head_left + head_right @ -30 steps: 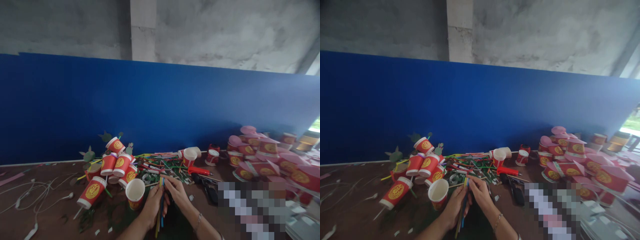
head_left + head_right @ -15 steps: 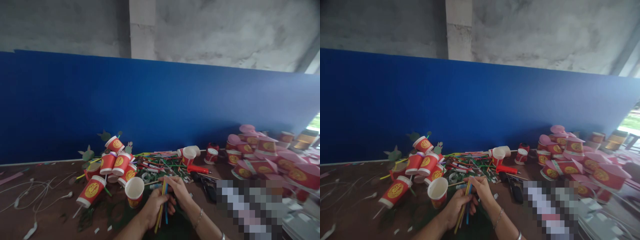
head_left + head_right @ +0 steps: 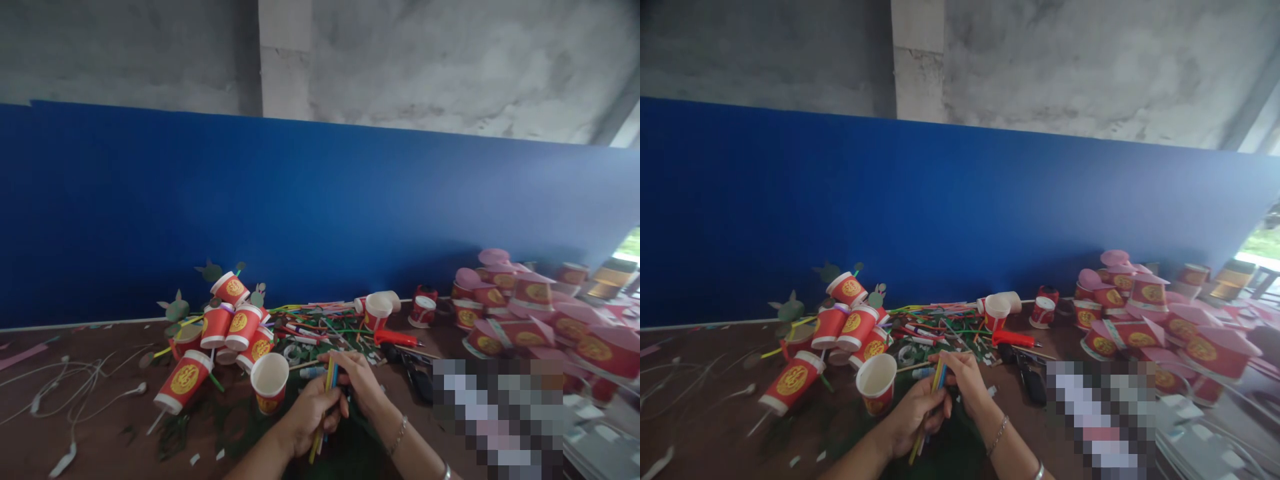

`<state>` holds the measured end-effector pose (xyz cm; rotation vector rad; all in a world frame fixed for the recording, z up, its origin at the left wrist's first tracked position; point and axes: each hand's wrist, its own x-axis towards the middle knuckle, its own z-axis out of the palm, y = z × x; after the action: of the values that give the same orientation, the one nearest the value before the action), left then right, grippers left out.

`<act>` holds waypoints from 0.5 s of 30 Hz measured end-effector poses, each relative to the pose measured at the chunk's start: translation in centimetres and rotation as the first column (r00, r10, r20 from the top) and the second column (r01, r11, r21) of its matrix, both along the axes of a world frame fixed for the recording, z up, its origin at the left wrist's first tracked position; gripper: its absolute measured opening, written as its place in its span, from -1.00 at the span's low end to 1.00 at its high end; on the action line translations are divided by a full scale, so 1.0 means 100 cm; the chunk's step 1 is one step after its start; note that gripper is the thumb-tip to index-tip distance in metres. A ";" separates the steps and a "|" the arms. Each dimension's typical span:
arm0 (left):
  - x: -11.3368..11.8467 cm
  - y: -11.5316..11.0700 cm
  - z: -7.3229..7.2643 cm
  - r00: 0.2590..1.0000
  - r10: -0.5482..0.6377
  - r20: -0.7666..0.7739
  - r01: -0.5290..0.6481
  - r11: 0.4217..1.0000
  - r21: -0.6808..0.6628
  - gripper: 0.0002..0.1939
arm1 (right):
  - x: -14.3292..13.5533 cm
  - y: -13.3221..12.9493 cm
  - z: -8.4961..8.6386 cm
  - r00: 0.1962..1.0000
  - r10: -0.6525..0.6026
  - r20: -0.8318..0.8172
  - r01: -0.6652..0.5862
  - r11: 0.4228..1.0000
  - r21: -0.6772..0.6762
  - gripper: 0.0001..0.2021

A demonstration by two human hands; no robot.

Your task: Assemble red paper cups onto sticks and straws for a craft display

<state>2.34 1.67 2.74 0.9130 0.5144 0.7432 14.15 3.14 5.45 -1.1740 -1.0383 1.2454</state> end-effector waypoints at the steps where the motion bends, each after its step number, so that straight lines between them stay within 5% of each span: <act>1: 0.001 -0.001 0.001 1.000 0.017 0.005 -0.016 1.000 -0.019 -0.55 | 0.000 0.000 -0.001 1.000 0.022 0.011 -0.022 1.000 -0.001 -0.64; 6: 0.004 -0.004 0.002 0.981 0.189 0.035 -0.183 0.972 -0.146 -0.53 | -0.002 0.001 -0.009 0.980 0.159 0.121 -0.157 0.987 -0.027 -0.54; 15: 0.002 -0.002 0.005 0.990 0.070 -0.120 -0.084 0.989 -0.118 -0.48 | 0.002 0.008 -0.012 0.980 0.061 0.187 -0.080 0.992 0.094 -0.56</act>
<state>2.54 1.50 3.21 0.8276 0.6934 0.7234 14.35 3.97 4.23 -1.1989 -1.2750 1.1409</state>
